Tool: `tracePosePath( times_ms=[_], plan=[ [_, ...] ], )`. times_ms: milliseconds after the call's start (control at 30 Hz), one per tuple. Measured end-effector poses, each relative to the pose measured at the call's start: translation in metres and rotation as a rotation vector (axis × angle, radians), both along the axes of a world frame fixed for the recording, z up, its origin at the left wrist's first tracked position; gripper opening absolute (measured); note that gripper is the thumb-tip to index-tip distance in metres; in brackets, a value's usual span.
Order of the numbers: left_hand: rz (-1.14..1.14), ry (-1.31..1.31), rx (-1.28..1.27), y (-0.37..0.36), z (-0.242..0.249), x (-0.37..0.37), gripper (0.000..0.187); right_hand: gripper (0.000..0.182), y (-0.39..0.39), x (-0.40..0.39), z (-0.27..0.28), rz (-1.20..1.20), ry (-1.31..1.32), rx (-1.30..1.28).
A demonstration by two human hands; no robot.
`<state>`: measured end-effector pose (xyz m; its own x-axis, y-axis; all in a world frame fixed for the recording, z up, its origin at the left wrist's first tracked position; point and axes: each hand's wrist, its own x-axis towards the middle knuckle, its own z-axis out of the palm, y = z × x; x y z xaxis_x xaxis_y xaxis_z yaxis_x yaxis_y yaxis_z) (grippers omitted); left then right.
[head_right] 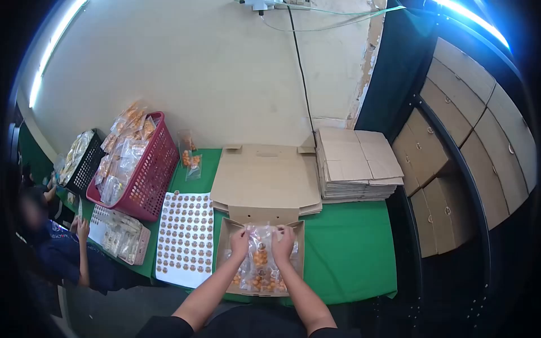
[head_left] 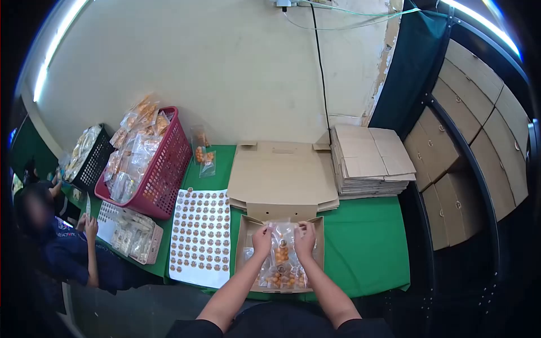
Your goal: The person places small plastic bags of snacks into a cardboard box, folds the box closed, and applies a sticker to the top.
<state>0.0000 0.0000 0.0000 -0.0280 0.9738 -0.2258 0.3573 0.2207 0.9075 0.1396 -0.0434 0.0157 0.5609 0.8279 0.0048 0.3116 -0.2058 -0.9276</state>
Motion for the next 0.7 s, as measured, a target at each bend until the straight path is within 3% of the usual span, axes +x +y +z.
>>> tracePosePath(
  times_ms=[67, 100, 167, 200, 233, 300, 333, 367, 433, 567, 633, 700],
  plan=[
    [-0.098, -0.046, 0.363, 0.003, 0.017, 0.004, 0.030, 0.026, 0.005, -0.010, 0.022, 0.278, -0.041, 0.199],
    [-0.092, -0.074, 0.319, -0.020, 0.021, 0.019, 0.030, 0.026, -0.014, 0.001, 0.020, 0.281, -0.060, 0.150],
    [-0.230, -0.560, -0.063, -0.015, 0.044, 0.020, 0.029, 0.023, -0.003, -0.004, 0.020, 0.308, 0.247, 0.214],
    [-0.241, -0.685, -0.114, -0.009, 0.051, 0.015, 0.026, 0.020, 0.000, -0.002, 0.028, 0.241, 0.264, 0.188],
    [-0.240, -0.685, -0.113, -0.009, 0.052, 0.015, 0.026, 0.020, 0.000, 0.002, 0.023, 0.243, 0.264, 0.189],
    [0.096, -0.093, 0.466, -0.007, 0.055, 0.020, 0.027, 0.020, 0.006, 0.010, 0.009, 0.273, 0.567, 0.181],
    [0.062, -0.288, 0.314, -0.002, 0.041, 0.020, 0.028, 0.017, 0.004, 0.009, 0.018, 0.272, 0.580, 0.164],
    [0.065, -0.287, 0.314, -0.002, 0.027, 0.016, 0.028, 0.017, 0.004, 0.007, 0.017, 0.275, 0.581, 0.162],
    [-0.081, -0.473, -0.026, -0.004, 0.029, 0.011, 0.024, 0.014, 0.004, 0.004, 0.016, 0.299, 0.394, 0.174],
    [-0.124, -0.499, -0.123, 0.006, 0.019, -0.001, 0.020, 0.015, 0.005, 0.013, 0.003, 0.244, 0.381, 0.095],
    [-0.150, -0.491, -0.172, 0.009, 0.020, -0.007, 0.018, 0.019, 0.002, 0.018, 0.015, 0.337, 0.575, -0.031],
    [-0.150, -0.470, -0.171, 0.012, 0.018, -0.012, 0.018, 0.020, 0.005, 0.021, 0.005, 0.358, 0.555, -0.024]
  ],
)
